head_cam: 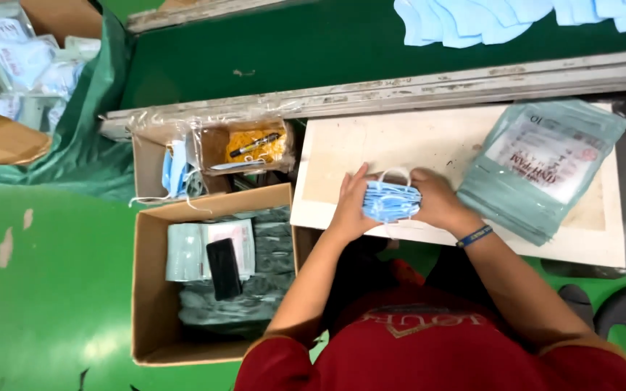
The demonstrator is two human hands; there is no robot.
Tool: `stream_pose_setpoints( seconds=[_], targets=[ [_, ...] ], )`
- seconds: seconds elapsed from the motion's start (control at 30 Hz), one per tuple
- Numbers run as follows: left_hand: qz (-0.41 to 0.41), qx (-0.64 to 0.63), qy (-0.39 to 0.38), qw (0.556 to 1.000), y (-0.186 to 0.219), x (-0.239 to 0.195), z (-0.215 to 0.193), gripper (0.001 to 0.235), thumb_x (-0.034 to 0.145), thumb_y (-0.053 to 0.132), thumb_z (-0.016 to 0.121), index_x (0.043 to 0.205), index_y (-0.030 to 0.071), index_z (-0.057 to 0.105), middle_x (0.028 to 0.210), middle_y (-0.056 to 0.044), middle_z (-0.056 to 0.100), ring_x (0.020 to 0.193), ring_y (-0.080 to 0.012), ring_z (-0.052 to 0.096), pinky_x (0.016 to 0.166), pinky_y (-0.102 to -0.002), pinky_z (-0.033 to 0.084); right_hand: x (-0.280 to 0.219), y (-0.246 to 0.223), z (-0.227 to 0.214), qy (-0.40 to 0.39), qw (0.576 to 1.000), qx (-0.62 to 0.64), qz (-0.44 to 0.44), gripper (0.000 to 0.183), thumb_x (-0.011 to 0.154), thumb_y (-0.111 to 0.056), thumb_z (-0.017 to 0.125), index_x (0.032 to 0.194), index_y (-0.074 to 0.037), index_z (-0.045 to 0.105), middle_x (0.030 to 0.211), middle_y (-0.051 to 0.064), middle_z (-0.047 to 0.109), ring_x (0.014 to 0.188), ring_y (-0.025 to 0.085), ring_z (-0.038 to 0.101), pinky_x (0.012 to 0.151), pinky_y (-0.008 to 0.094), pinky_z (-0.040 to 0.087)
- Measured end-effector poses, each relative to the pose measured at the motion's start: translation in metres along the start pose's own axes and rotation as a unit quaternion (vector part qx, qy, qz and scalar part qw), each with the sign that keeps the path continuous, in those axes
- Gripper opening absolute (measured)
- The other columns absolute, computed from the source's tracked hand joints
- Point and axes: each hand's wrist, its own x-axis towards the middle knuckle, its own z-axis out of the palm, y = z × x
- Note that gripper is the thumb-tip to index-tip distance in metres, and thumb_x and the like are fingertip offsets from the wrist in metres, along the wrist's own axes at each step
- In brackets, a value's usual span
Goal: Packing blue face masks into clear plastic bags on a conveyor belt in a factory setting.
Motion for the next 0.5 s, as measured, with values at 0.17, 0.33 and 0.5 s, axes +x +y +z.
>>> stream_pose_setpoints(
  seconds=[0.17, 0.33, 0.5],
  targets=[
    [-0.015, 0.046, -0.034, 0.998, 0.046, 0.010, -0.019, 0.087, 0.073, 0.036, 0.087, 0.143, 0.004, 0.047, 0.159, -0.022, 0.041, 0.156, -0.0408, 0.025, 0.126, -0.058, 0.009, 0.000, 0.016, 0.002, 0.025, 0.994, -0.032, -0.101, 0.043, 0.067, -0.039, 0.087, 0.095, -0.008, 0.074, 0.102, 0.017, 0.070, 0.100, 0.037, 0.066, 0.089, 0.046, 0.052],
    [-0.013, 0.172, -0.042, 0.984, 0.023, -0.018, 0.005, 0.093, 0.062, 0.024, 0.079, 0.146, 0.000, 0.046, 0.159, -0.021, 0.044, 0.155, -0.0409, 0.023, 0.124, -0.058, 0.015, -0.026, -0.009, 0.001, -0.007, 0.998, 0.041, -0.040, 0.072, 0.055, -0.041, 0.093, 0.110, -0.005, 0.065, 0.105, 0.021, 0.068, 0.098, 0.040, 0.065, 0.086, 0.047, 0.052],
    [-0.044, 0.082, -0.074, 0.993, 0.062, -0.001, -0.017, 0.044, 0.091, 0.031, 0.075, 0.128, 0.014, 0.058, 0.134, -0.011, 0.058, 0.131, -0.0314, 0.046, 0.120, -0.044, 0.036, -0.029, -0.029, -0.031, 0.026, 0.988, 0.063, -0.138, 0.066, 0.065, -0.033, 0.087, 0.123, -0.008, 0.067, 0.113, 0.018, 0.070, 0.104, 0.039, 0.065, 0.091, 0.047, 0.050]
  ],
)
